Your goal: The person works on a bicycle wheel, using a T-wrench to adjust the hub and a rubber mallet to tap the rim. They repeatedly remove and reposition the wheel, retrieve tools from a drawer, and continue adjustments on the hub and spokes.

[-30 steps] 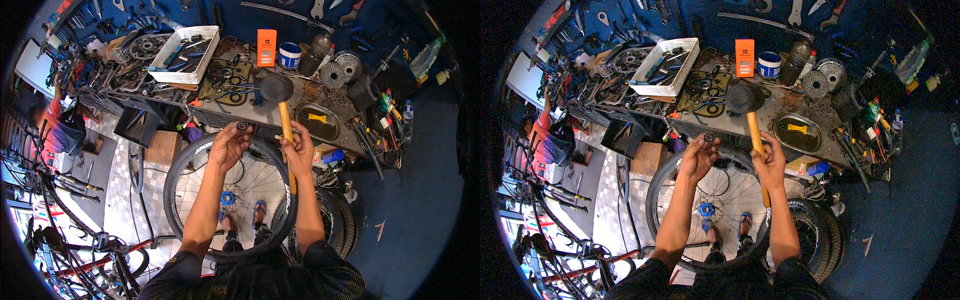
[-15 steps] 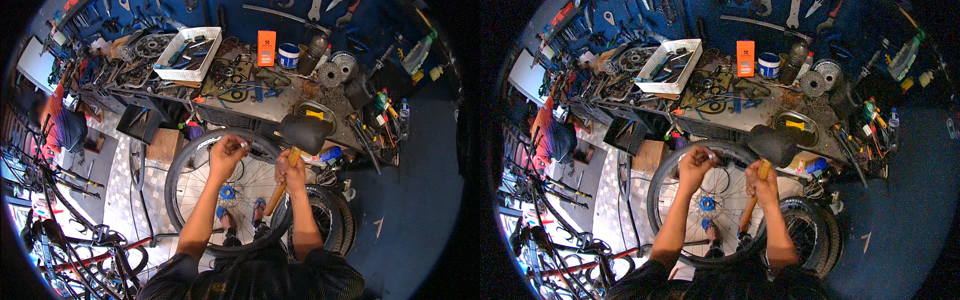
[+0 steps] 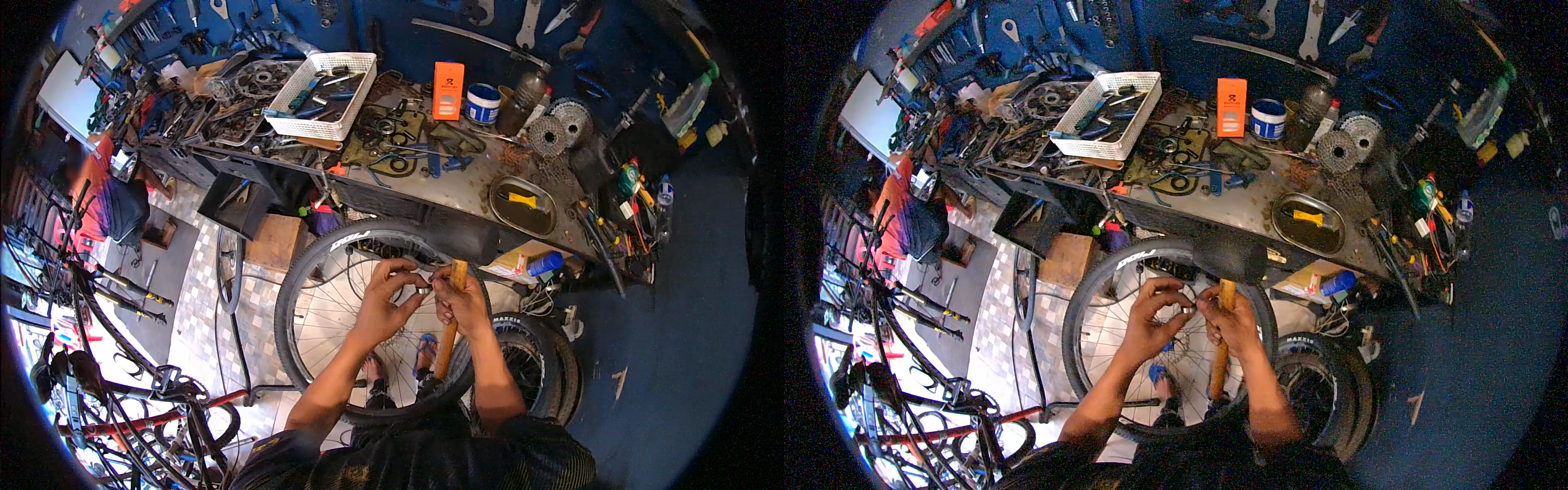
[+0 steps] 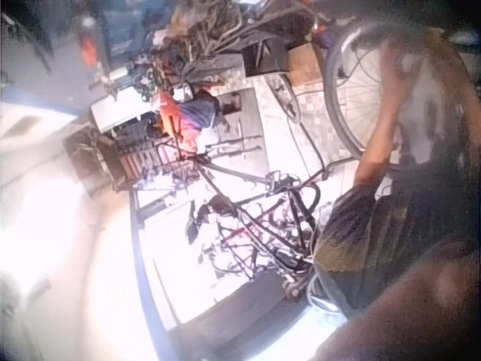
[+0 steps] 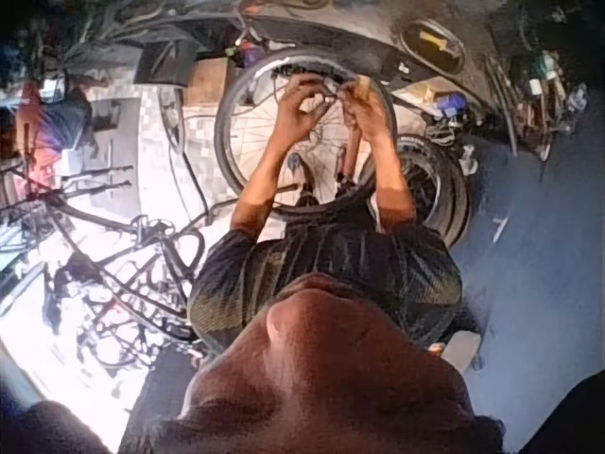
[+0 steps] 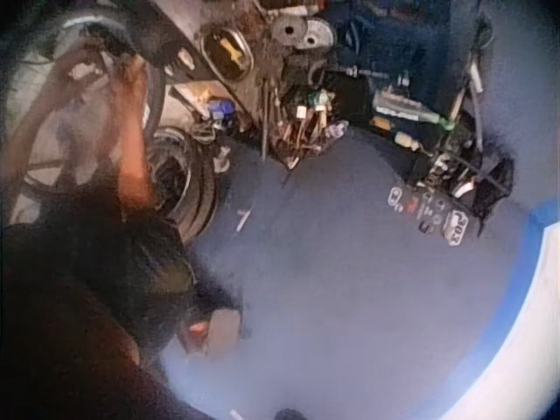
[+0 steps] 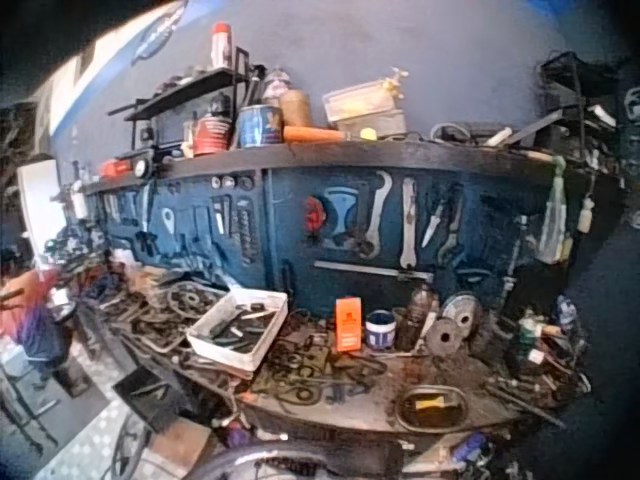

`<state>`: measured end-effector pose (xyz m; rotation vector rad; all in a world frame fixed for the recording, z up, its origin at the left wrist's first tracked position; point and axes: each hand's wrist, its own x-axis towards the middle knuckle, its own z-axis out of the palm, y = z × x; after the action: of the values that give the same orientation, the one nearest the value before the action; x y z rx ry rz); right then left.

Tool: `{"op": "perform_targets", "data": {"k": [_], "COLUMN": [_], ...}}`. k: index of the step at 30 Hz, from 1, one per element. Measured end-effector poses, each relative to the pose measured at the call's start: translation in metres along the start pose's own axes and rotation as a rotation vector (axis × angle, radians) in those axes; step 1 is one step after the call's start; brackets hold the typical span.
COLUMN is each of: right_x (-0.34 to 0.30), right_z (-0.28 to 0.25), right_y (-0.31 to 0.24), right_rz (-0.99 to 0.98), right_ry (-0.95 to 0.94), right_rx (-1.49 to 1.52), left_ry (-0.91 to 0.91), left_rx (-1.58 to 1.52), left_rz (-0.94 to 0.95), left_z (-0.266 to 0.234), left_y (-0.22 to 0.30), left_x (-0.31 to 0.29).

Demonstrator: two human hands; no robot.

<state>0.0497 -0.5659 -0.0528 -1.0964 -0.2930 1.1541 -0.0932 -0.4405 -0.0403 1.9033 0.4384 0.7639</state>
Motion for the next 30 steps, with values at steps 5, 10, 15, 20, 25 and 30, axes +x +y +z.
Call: {"op": "perform_targets", "data": {"k": [5, 10, 15, 20, 25, 30], "right_x": [0.0, -0.002, -0.001, 0.002, -0.002, -0.003], "right_z": [0.004, 0.006, 0.007, 0.009, 0.005, 0.005], "right_y": [0.004, 0.001, -0.001, 0.008, 0.014, 0.017], "right_rz": [0.042, 0.178, 0.117, 0.168, 0.209, 0.17], "right_ry": [-0.042, -0.077, -0.142, -0.124, -0.199, -0.146], "right_rx": [-0.022, 0.152, 0.002, 0.038, 0.237, 0.062], "left_ry": [0.005, -0.039, -0.012, -0.014, -0.048, -0.03], "left_rx": [0.037, -0.096, -0.066, 0.003, -0.134, -0.077], "left_rz": [0.052, -0.018, 0.009, 0.031, -0.073, -0.017], "left_z": [0.006, 0.0, 0.0, -0.002, -0.009, -0.004], "left_y": [-0.003, -0.006, -0.006, -0.005, -0.007, -0.01], "left_x": [0.0, -0.005, -0.008, -0.008, -0.015, -0.016]}}
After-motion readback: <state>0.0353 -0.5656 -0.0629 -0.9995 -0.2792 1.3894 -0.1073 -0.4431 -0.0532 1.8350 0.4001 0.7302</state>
